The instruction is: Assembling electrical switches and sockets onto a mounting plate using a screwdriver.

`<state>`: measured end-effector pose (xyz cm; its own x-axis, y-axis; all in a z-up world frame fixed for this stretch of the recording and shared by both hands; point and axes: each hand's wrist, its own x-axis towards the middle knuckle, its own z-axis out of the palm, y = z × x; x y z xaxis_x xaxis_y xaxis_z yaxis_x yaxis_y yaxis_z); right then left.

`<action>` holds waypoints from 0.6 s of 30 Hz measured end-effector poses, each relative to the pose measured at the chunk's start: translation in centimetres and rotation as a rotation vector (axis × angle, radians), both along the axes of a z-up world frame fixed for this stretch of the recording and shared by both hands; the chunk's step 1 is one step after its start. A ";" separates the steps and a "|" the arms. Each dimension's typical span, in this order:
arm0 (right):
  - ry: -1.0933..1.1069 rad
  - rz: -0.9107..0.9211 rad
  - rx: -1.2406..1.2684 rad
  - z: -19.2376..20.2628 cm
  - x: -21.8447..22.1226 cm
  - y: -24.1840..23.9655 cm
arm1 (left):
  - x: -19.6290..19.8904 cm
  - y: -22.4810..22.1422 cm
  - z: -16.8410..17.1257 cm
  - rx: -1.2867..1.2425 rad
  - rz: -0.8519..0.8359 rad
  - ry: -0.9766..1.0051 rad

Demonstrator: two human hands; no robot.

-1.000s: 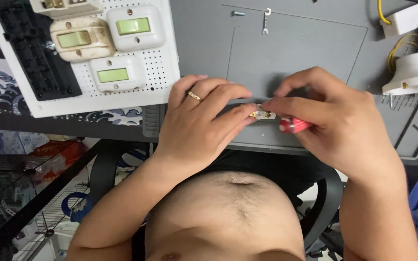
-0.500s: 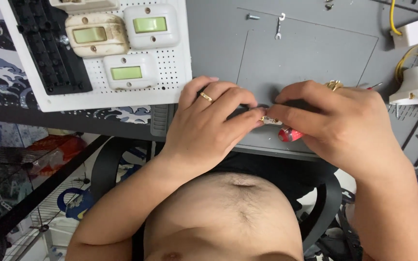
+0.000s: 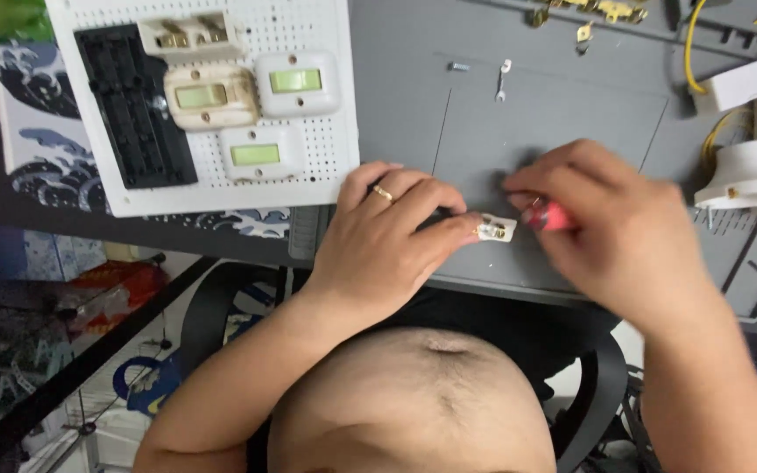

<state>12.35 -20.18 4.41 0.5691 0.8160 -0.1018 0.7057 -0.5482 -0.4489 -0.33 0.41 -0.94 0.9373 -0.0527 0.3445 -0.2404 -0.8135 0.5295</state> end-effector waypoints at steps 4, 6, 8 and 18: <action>0.169 -0.052 0.031 1.0 0.7 0.9 | -0.1 -0.1 -0.5 -0.025 -0.002 -0.001; 0.246 -0.069 0.025 1.0 0.9 1.1 | 0.0 0.0 -0.3 0.004 -0.001 -0.018; 0.254 -0.092 -0.008 0.9 0.8 1.3 | 0.0 -0.1 -0.2 -0.001 0.000 -0.011; 0.279 -0.023 0.014 1.8 1.6 2.2 | 0.0 -0.1 -0.5 -0.022 0.013 -0.019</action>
<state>13.92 -17.99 6.18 0.5390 0.8056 -0.2462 0.5408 -0.5550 -0.6321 -0.33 0.28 -1.41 0.9311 -0.0324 0.3634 -0.2398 -0.8049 0.5428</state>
